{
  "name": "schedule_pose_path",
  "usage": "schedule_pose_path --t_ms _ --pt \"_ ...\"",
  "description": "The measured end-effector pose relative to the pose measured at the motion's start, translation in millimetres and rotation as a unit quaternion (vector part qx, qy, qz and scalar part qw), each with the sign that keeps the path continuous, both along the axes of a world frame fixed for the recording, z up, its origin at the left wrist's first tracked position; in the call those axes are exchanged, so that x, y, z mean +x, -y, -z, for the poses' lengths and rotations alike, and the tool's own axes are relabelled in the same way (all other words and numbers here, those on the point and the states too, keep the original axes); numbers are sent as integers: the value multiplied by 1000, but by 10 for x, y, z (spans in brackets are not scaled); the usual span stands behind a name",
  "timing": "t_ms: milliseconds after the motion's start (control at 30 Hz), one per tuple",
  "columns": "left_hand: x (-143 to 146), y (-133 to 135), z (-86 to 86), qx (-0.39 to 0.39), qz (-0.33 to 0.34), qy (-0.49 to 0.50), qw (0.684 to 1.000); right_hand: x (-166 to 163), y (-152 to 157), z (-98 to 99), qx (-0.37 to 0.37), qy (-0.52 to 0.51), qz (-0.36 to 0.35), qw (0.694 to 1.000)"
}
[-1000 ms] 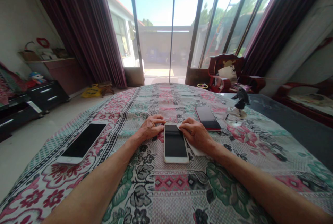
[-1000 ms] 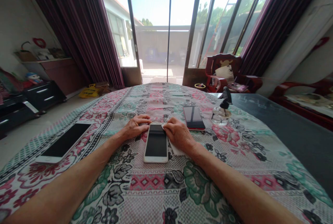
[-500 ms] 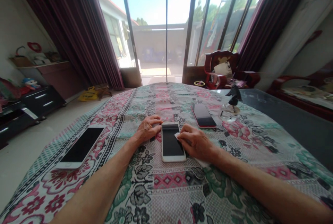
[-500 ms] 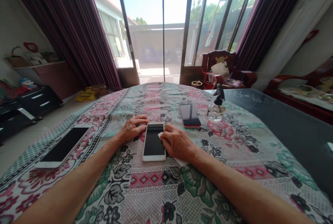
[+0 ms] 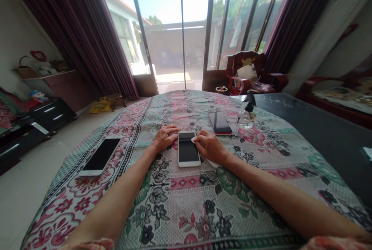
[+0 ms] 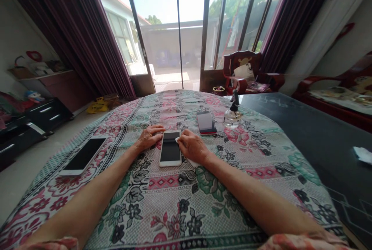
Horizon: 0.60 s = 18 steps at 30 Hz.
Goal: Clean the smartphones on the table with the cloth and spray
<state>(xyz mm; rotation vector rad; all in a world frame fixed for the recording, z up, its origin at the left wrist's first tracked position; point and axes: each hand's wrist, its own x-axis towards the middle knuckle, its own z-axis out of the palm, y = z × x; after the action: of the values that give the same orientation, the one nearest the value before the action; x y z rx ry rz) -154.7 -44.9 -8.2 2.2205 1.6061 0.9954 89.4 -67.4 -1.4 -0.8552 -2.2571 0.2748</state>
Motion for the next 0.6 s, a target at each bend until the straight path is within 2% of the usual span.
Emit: schedule_pose_path --t_ms 333,600 --pt "72 53 -30 -29 -30 14 999 -33 28 7 15 35 47 998" --pt "126 76 -2 -61 -69 20 996 -37 37 -1 14 21 53 998"
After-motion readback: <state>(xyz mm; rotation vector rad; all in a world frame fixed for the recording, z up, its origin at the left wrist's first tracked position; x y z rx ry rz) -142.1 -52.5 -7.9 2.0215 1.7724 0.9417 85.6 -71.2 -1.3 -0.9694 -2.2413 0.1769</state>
